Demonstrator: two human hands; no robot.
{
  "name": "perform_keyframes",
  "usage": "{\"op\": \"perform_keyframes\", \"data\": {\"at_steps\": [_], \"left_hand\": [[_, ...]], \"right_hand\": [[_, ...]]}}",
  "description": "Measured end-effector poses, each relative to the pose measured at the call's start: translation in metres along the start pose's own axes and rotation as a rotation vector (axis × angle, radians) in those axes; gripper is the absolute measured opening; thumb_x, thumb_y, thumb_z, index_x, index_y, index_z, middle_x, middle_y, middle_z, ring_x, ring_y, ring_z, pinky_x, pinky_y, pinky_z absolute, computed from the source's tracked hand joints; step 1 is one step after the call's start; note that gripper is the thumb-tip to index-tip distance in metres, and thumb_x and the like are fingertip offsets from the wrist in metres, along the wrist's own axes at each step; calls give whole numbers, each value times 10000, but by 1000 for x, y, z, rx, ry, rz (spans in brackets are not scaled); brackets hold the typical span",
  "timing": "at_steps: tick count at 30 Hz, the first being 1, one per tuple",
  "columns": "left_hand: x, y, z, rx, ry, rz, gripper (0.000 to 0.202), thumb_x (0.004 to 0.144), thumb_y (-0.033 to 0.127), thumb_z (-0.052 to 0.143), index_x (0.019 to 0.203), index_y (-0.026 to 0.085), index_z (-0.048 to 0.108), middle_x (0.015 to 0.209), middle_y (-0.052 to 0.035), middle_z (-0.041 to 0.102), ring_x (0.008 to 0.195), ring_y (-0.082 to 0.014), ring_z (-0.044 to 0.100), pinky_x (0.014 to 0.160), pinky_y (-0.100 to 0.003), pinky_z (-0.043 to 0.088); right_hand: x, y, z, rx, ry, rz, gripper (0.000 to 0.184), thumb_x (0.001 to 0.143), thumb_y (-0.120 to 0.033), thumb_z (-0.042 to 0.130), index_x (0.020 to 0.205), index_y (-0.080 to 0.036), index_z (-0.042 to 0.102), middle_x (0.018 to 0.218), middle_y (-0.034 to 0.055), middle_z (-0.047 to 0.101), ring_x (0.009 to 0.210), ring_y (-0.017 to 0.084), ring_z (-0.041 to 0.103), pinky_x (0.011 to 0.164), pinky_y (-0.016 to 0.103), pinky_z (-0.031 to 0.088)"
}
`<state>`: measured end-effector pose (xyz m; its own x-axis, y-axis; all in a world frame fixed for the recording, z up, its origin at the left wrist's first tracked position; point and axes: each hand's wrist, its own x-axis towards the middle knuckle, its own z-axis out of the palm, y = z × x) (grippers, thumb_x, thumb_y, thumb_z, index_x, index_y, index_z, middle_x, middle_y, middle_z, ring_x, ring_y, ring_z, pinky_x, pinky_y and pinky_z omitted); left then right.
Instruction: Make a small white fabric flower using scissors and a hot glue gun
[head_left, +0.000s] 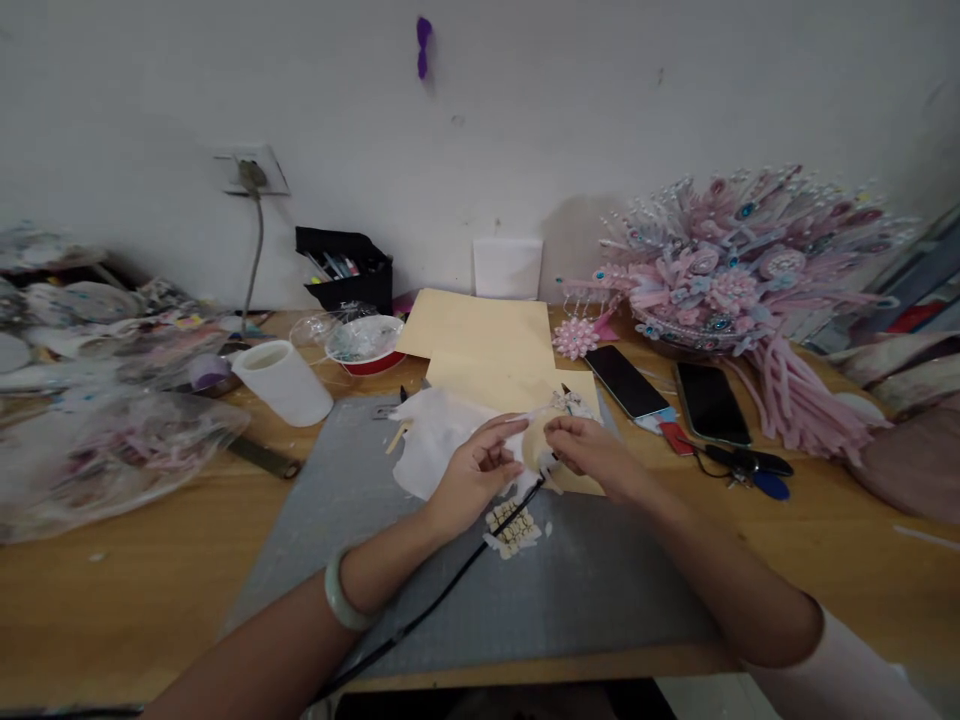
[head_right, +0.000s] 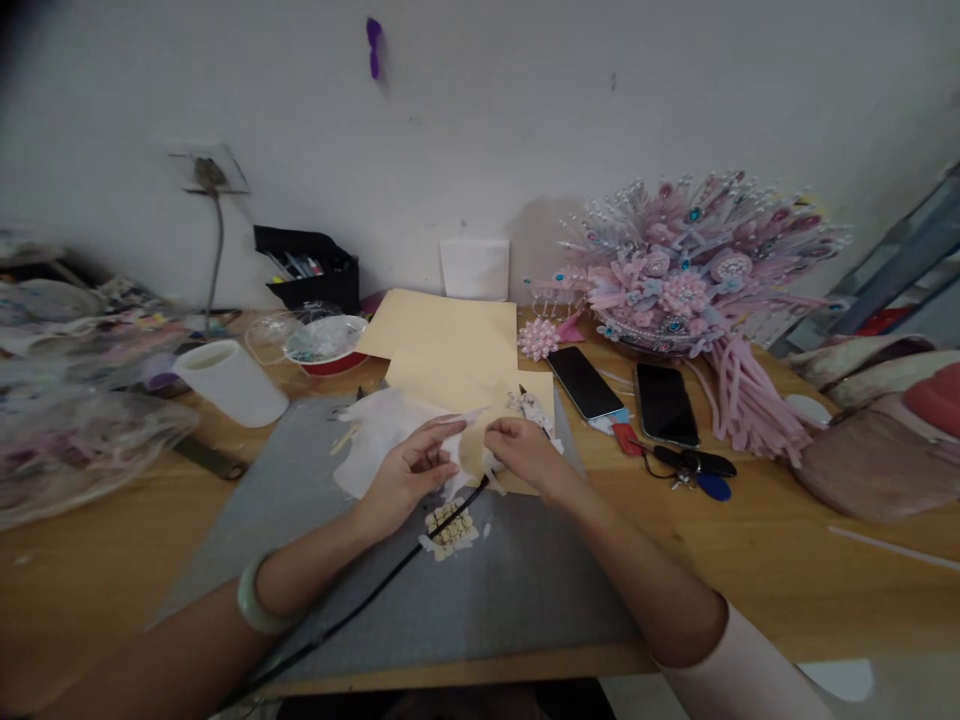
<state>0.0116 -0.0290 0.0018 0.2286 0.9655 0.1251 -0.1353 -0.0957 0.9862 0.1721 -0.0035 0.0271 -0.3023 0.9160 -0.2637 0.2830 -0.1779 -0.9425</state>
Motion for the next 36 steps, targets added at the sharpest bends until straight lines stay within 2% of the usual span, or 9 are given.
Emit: {"op": "perform_keyframes", "data": {"at_steps": [5,9,12,17,23,26,29,34,36], "left_hand": [[-2,-1,1,24,-58,-35,426,662,184,622,1083,227,578,1257,-71,408,657,-59,445,594,-200,397],[-3,-3,2,-24,-69,-51,425,668,183,618,1087,241,574,1270,-62,392,633,-44,432,565,-187,383],[-3,-4,2,-38,-68,-44,417,664,198,626,1077,238,584,1270,-65,393,674,-60,455,598,-198,397],[-5,-4,2,-1,-93,-42,428,681,198,617,1103,252,568,1282,-58,386,686,-59,456,622,-195,399],[-4,-1,2,-30,-77,-47,424,668,196,625,1087,249,579,1252,-53,408,639,-45,424,579,-183,385],[-4,1,2,-20,-74,-59,435,661,203,631,1091,243,576,1259,-58,401,642,-48,428,579,-184,388],[-5,0,3,1,-87,-63,438,664,206,627,1097,239,570,1272,-63,390,646,-49,433,586,-182,393],[-5,-3,3,-32,-78,-58,430,665,213,624,1090,249,571,1268,-57,387,640,-48,429,578,-183,389],[-5,-3,3,-35,-81,-57,427,666,217,628,1087,247,573,1262,-57,385,649,-49,429,589,-186,389]], "right_hand": [[-5,0,11,-18,-137,-37,83,654,-222,442,589,-171,449,491,-80,367,448,59,306,425,199,211],[-2,-2,3,-23,-41,-23,92,652,-216,420,568,-181,435,470,-83,347,419,59,272,417,210,193],[-1,-1,-1,28,9,-16,85,662,-254,433,612,-187,447,469,-90,319,399,58,238,402,213,163],[-3,2,8,-57,-138,-77,70,636,-222,449,591,-170,457,496,-77,369,447,60,315,432,201,223],[-1,2,3,54,35,-38,98,650,-255,424,587,-179,431,457,-89,311,394,54,239,391,204,156],[-3,3,5,91,-71,-36,97,648,-272,438,611,-182,432,466,-91,311,400,56,242,395,202,163],[-4,3,8,-1,-152,-56,62,621,-222,441,583,-174,440,492,-80,355,438,58,291,423,200,209],[-1,1,3,69,6,-43,100,634,-253,419,558,-187,416,451,-91,296,405,62,233,403,213,157],[-2,1,4,106,-12,-33,102,633,-272,429,578,-186,427,463,-91,301,408,62,234,403,212,152]]}}
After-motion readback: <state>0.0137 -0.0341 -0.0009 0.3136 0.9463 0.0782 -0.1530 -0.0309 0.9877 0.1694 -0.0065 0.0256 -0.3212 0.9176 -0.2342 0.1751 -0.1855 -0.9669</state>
